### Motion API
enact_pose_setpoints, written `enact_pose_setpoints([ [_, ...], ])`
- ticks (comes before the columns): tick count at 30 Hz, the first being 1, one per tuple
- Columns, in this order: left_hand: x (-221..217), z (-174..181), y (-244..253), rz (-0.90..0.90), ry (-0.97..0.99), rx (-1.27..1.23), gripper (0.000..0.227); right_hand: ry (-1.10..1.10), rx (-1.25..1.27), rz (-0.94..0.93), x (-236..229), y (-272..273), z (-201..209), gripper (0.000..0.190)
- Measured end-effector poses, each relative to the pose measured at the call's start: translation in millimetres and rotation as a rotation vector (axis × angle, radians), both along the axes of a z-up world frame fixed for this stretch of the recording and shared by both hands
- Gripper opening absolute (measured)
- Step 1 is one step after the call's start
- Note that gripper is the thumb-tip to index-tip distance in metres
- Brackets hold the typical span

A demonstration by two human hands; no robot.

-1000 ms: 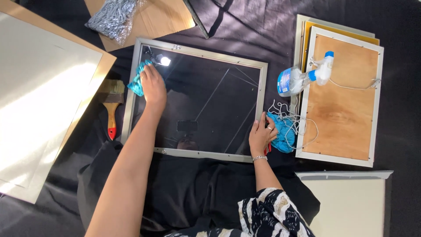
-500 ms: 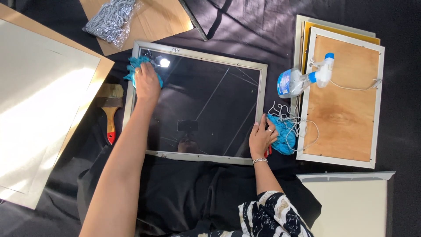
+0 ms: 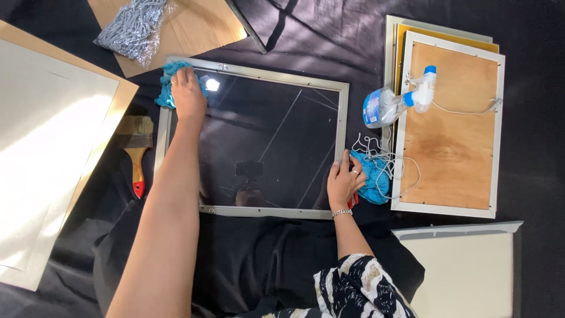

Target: Wiping a glass pane inside a frame with a blue cloth to clean it.

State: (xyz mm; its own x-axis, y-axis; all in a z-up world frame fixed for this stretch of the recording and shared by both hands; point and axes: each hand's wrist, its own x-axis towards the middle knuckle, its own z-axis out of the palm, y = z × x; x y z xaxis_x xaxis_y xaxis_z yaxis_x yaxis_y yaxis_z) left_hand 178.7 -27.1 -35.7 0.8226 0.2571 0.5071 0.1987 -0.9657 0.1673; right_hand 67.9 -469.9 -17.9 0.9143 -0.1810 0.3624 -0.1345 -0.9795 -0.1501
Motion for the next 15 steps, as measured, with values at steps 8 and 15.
enact_pose_setpoints([
  [8,-59.4,24.9,-33.1,-0.307,0.017,-0.03,0.054,-0.089,-0.004,0.208,38.3,-13.1,11.2,0.049],
  [15,-11.1,10.6,-10.2,-0.295,-0.02,-0.02,0.046,0.096,0.184,0.435,34.2,3.6,32.4,0.045],
])
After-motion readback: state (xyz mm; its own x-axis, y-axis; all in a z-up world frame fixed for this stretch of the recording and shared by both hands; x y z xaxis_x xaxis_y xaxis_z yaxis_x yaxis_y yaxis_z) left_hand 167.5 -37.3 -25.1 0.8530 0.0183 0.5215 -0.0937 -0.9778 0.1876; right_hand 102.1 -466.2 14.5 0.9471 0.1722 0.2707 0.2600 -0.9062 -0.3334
